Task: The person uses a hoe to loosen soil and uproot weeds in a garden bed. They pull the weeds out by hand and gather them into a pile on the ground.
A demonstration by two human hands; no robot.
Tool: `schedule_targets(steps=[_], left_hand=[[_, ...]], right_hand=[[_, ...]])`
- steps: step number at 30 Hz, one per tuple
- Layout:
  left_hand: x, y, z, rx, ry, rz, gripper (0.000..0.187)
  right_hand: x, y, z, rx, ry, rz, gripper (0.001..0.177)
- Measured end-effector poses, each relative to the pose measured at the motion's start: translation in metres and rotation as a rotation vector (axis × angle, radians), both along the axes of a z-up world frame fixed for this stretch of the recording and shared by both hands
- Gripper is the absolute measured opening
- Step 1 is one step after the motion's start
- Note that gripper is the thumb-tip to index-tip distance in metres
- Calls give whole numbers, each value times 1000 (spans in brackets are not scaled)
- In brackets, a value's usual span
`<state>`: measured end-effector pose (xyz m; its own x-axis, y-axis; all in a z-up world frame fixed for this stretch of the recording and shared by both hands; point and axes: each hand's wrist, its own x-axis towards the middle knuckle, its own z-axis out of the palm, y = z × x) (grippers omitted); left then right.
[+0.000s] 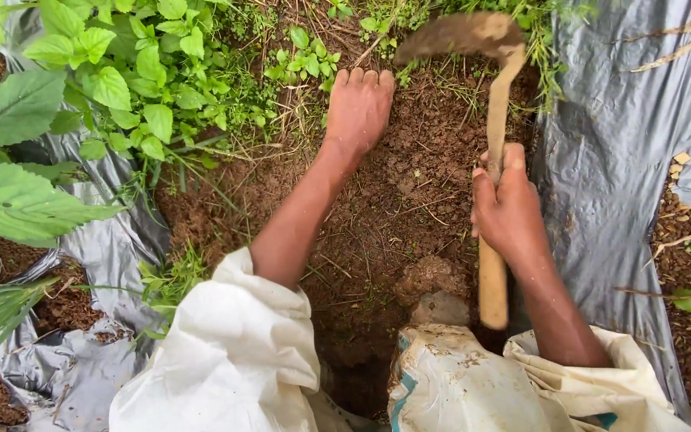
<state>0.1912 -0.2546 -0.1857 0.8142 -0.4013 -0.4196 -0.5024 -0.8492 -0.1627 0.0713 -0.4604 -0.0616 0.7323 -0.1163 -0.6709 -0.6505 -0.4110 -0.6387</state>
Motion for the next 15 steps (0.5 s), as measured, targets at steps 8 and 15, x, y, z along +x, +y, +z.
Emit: schedule_targets(steps=[8, 15], left_hand=[[-7, 7, -12, -79, 62, 38, 30], [-25, 13, 29, -239, -49, -45, 31]], right_hand=[[-7, -2, -2, 37, -101, -51, 11], [-13, -14, -3, 50, -356, 0, 19]])
